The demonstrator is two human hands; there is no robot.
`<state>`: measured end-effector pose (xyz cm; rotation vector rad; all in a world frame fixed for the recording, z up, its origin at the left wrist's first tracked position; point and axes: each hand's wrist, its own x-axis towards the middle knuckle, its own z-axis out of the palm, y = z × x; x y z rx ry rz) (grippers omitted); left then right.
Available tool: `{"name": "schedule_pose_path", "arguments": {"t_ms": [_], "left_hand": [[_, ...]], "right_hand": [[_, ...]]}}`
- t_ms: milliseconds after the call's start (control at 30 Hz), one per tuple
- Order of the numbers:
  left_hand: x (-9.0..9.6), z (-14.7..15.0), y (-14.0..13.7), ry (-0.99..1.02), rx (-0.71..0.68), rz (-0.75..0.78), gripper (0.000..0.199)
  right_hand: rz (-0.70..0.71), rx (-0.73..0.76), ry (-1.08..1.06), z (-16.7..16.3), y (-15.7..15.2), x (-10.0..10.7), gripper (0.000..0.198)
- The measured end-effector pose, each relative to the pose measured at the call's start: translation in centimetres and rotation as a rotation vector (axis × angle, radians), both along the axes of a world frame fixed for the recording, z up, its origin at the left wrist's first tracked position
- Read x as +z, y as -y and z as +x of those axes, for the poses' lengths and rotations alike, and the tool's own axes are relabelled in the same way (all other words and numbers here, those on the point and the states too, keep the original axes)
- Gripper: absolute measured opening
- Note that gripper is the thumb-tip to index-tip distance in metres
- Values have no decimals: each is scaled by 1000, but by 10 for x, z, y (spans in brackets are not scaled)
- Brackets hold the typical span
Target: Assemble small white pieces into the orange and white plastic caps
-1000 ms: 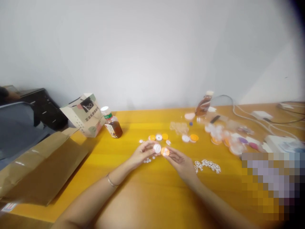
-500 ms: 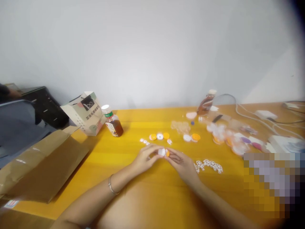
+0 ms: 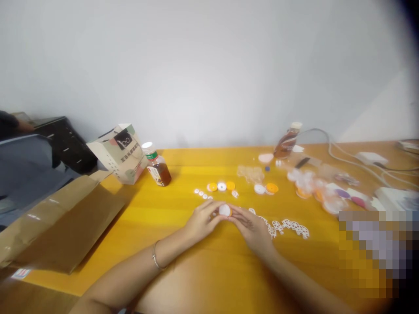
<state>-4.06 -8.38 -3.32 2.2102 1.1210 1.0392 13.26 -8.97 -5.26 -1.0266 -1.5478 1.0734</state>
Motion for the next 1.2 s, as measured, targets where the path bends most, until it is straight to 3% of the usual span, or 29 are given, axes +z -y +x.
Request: {"name": "schedule_pose_path", "arguments": {"t_ms": [333, 533, 767, 1200], "left_hand": [[1, 6, 5, 72, 50, -88, 26], [3, 5, 8, 46, 57, -46, 26], [3, 1, 8, -56, 31, 49, 29], [7, -7, 4, -124, -99, 41, 32]], "right_hand": [[70, -22, 91, -1, 2, -2, 29], [109, -60, 112, -1, 4, -2, 28], [71, -55, 96, -1, 4, -1, 27], [-55, -37, 4, -5, 8, 14, 27]]}}
